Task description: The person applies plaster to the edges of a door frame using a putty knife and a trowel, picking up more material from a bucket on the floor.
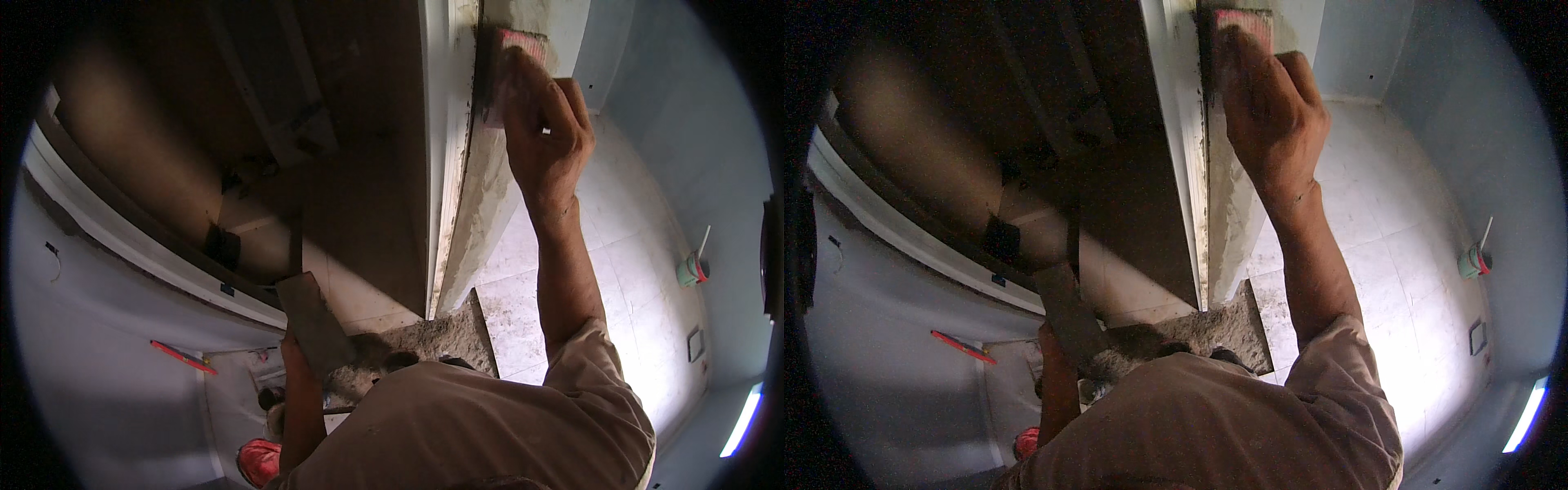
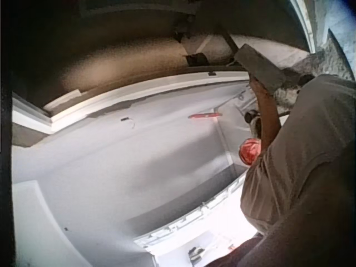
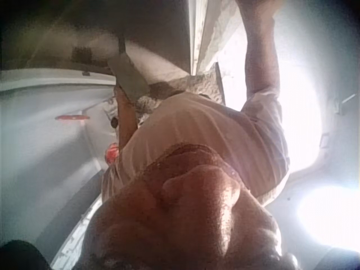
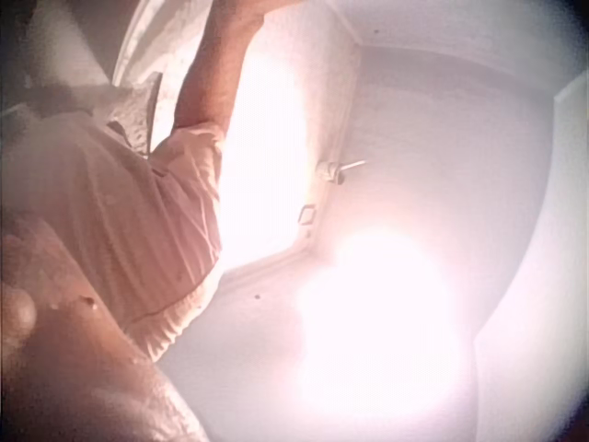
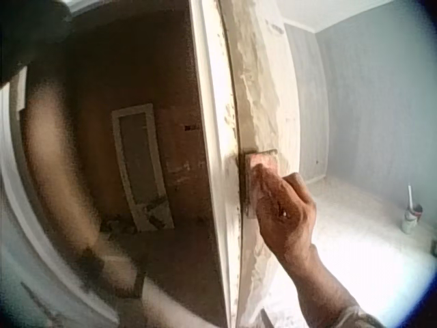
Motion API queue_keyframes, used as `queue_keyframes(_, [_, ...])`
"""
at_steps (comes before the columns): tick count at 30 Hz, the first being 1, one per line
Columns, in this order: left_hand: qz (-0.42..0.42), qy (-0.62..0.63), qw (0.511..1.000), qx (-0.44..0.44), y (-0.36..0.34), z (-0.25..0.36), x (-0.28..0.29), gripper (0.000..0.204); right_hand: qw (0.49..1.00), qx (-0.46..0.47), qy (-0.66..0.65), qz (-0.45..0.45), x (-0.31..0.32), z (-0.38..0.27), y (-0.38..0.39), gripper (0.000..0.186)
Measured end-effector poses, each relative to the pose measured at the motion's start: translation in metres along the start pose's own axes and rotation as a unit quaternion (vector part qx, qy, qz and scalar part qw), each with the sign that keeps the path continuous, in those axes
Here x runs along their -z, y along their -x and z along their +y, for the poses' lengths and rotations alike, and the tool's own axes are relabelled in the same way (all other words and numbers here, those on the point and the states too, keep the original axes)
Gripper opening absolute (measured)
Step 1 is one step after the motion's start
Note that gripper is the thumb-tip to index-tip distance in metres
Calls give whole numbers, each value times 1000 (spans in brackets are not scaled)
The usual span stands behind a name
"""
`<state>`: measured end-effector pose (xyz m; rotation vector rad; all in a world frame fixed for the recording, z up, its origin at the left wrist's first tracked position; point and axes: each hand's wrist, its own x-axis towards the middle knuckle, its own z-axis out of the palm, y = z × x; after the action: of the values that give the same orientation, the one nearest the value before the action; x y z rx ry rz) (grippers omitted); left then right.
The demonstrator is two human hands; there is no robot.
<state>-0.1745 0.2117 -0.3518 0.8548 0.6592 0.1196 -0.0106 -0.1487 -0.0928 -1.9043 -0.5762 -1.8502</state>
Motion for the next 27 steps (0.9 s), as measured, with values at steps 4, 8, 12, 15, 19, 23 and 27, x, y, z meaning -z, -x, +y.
queue_keyframes(4, [-15, 12, 1000, -16, -10, -6, 25, 43, 999, 37, -1, 13, -8, -2, -18, 34])
queue_keyframes(8, [-6, 26, 1000, -11, -12, -12, 32, 44, 1000, 8, 6, -24, -5, -1, -12, 35])
queue_keyframes(12, [-4, 35, 999, -11, -9, -17, 38, 44, 999, -25, 12, -23, 0, -11, -16, 25])
queue_keyframes(15, [-2, 32, 999, -14, -10, -21, 42, 44, 999, -1, 31, -43, -2, -22, -36, 30])
queue_keyframes(19, [-4, 32, 999, -15, -11, -25, 46, 44, 995, -16, 72, -67, 8, -13, -21, 32])
queue_keyframes(23, [-10, 33, 999, -11, -11, -30, 46, 44, 990, -76, 63, -99, 14, -13, -17, 32])
queue_keyframes(27, [-19, 25, 999, -7, -16, -35, 45, 44, 996, 13, 30, -78, 2, -10, -24, 27])
